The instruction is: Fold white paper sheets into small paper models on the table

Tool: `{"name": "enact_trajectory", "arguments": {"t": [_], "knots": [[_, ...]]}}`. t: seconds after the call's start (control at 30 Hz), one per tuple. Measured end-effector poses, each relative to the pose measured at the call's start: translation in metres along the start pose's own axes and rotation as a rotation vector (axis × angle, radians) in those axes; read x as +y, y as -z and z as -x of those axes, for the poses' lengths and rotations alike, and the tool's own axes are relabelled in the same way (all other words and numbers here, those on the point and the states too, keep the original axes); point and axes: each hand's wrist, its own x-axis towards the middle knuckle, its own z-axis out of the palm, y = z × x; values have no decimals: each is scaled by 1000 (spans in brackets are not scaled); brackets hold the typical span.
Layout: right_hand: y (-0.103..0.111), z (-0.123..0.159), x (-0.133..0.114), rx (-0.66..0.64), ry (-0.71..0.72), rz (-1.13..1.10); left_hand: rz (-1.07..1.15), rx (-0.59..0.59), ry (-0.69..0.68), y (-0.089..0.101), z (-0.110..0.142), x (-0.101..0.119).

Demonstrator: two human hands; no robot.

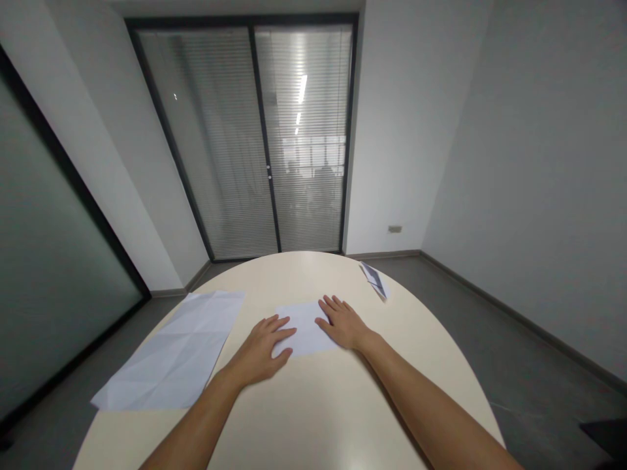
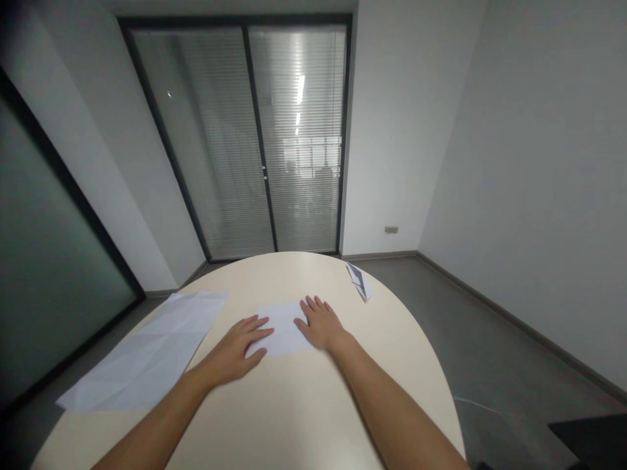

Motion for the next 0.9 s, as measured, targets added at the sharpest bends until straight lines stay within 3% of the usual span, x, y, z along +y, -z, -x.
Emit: {"name": "enact_trajectory", "arguments": {"t": [0.23, 0.47, 0.53, 0.67, 0.9], "knots": [[0, 3, -1, -8, 62, 10, -28, 110, 30, 4, -5, 17], [2, 11, -27, 27, 433, -64, -15, -109, 13, -5, -5, 19], [0, 12, -36, -12, 475, -116, -14, -124, 25, -6, -6, 20], [-5, 11, -37, -72, 386, -123, -48, -148, 89, -5, -7, 23], [-9, 3, -15, -59, 209, -45, -98, -184, 199, -11, -4, 16]]}}
